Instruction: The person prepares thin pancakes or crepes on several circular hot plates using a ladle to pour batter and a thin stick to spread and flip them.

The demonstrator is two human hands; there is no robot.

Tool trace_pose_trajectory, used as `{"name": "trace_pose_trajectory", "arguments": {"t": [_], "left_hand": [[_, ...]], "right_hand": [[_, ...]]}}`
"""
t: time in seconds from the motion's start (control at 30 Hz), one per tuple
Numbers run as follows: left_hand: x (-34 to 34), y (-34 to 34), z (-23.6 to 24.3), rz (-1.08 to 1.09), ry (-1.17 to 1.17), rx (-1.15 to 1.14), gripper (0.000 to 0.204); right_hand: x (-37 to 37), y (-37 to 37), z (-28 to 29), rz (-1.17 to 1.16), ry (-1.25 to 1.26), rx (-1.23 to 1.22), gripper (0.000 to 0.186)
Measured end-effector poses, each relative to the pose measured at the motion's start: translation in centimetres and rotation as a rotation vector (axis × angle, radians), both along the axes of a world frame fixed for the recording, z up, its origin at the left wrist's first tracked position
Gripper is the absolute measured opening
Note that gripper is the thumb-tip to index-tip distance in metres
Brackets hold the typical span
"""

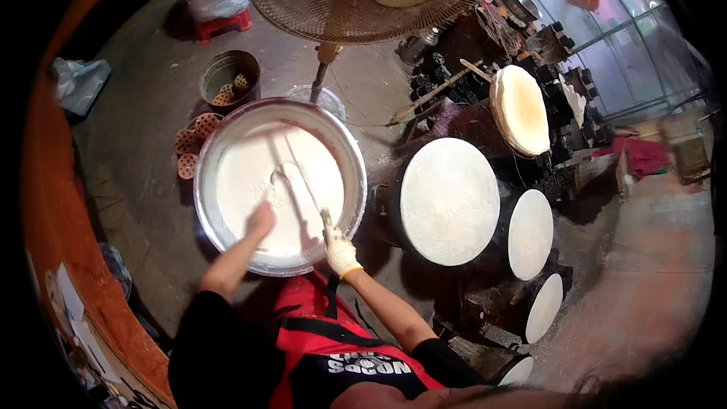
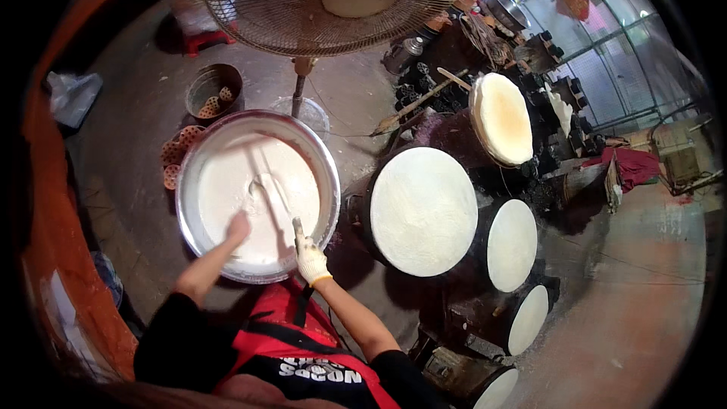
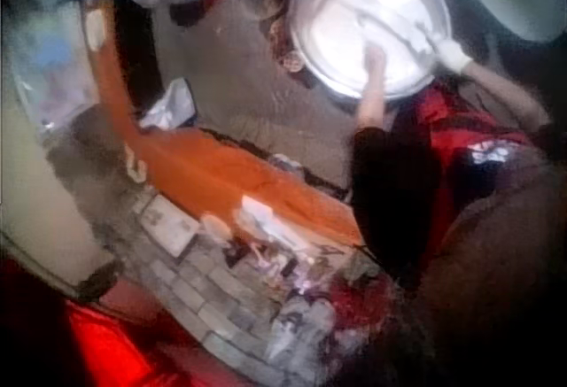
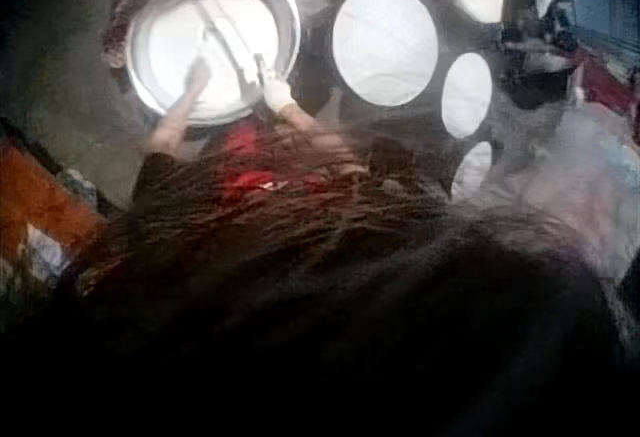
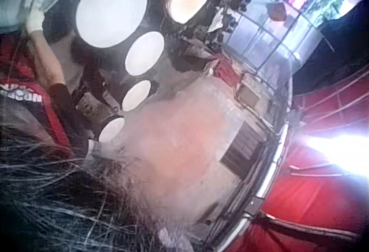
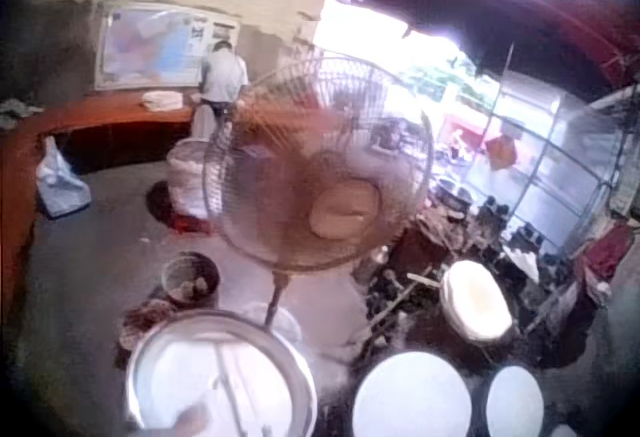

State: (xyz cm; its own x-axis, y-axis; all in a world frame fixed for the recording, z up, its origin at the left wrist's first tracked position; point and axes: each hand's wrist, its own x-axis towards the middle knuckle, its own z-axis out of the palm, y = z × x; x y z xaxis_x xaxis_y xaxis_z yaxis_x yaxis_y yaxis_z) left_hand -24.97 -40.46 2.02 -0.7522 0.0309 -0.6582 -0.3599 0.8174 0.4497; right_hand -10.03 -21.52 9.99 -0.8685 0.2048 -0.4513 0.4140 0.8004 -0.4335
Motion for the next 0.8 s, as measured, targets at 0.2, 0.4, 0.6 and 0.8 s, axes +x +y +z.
{"name": "trace_pose_trajectory", "arguments": {"t": [0.2,0.4,0.6,0.8], "left_hand": [[-0.1,7.8,1.4,0.926,-0.848,1.121,0.019],[0.4,8.2,11.3,0.98,-0.882,1.524,0.025],[4.8,4.0,29.5,0.816,-0.78,1.658,0.026],[5.7,-1.0,43.1,0.417,-0.35,1.555,0.026]], "right_hand": [[5.4,-0.1,-0.9,-0.105,-0.003,-0.067,0.065],[11.9,-1.6,5.9,-0.111,0.203,-0.105,0.069],[15.7,-5.6,11.5,-0.122,0.428,-0.223,0.071],[15.9,-6.3,17.2,-0.057,0.732,0.018,0.073]]}}
